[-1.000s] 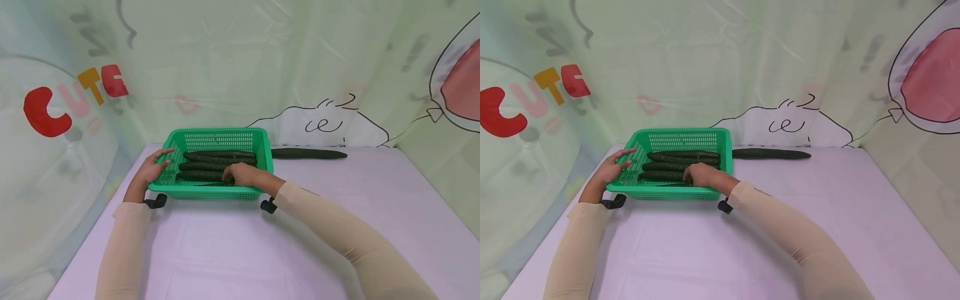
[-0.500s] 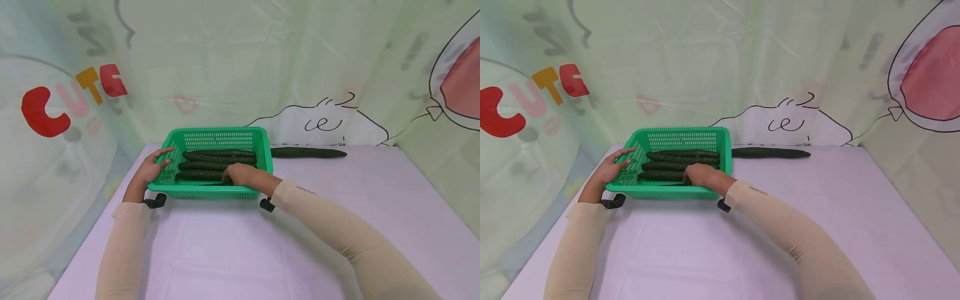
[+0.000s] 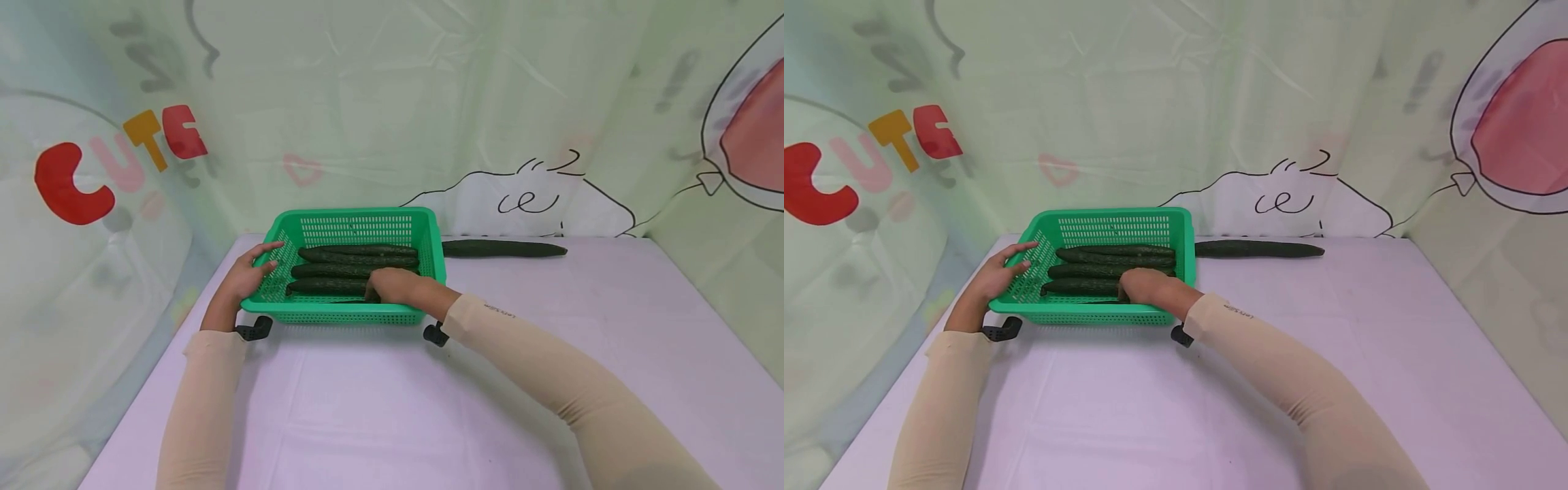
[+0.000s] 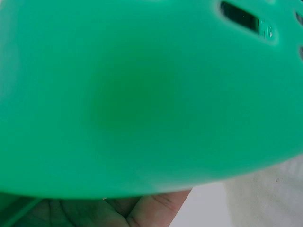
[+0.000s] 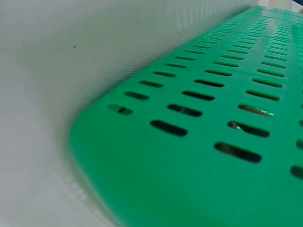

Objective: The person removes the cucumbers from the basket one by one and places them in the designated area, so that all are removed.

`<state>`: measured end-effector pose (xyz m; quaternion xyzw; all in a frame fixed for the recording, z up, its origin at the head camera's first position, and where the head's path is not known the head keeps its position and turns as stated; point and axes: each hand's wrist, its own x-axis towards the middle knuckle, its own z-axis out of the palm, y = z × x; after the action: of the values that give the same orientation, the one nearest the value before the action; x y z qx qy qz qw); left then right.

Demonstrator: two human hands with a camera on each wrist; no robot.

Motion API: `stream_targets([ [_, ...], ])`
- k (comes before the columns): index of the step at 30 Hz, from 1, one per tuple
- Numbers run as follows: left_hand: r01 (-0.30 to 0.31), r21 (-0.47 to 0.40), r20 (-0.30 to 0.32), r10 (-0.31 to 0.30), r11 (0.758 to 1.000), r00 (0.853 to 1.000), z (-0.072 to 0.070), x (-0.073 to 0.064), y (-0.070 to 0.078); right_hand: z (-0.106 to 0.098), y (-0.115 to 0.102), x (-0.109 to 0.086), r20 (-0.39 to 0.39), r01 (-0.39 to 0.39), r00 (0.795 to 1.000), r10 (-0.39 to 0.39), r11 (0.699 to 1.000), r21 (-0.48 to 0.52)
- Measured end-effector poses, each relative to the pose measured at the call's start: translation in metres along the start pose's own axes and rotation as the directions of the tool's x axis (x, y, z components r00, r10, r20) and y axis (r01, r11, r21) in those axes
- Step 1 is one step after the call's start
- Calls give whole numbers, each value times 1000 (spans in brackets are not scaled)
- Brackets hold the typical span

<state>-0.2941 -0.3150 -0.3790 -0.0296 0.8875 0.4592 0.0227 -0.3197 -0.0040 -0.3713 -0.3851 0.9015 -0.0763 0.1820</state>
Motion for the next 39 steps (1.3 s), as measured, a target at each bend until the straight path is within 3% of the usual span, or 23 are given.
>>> stream_targets([
  [11,-4,2,2,4,1000,1000,0,0,0,-1,3,-2,-31,56,998,-57,998,-25],
  [24,-11,8,13,11,1000,1000,-1,-2,0,1,4,-2,-70,42,996,-48,995,-92],
  [39,-2,7,5,2,1000,1000,0,0,-1,2,6,1,-58,9,998,-6,998,58],
])
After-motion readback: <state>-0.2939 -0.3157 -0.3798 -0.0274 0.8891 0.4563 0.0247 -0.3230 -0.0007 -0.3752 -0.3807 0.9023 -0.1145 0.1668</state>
